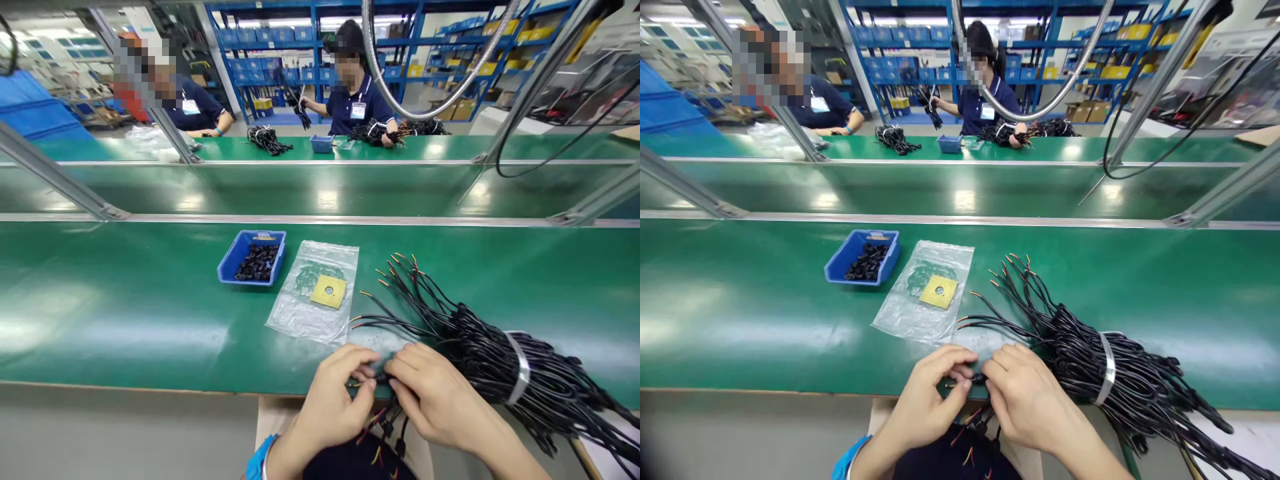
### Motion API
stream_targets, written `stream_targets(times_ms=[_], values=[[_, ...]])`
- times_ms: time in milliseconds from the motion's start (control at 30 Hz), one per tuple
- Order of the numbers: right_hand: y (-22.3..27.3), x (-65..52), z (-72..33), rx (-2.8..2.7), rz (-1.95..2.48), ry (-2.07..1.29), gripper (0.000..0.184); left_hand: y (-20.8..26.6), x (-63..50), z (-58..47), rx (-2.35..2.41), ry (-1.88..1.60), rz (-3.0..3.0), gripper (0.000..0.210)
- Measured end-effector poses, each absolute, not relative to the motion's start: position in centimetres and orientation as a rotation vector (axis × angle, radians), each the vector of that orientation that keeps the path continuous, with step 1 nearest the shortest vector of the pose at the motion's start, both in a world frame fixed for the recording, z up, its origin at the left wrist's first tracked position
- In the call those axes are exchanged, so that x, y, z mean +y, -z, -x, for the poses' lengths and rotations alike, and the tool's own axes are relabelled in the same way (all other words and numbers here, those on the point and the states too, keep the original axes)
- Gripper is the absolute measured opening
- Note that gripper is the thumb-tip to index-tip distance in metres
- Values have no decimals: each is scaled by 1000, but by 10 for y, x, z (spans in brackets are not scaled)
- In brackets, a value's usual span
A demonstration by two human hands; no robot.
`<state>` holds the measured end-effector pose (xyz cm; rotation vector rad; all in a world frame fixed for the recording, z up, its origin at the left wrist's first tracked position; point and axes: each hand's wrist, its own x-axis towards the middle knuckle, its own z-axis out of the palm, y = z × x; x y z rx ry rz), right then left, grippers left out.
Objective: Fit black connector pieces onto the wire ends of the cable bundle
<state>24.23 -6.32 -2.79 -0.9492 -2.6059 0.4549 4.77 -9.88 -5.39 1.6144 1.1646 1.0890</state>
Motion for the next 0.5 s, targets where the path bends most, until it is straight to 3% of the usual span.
stream_targets(times_ms=[367,500], values=[[20,-38,-232,-2545,968,-183,21,62,-97,-45,1090,-1081,-1250,45],[24,-28,-224,-2501,1098,102,21,61,-97,-44,1100,-1103,-1263,44]])
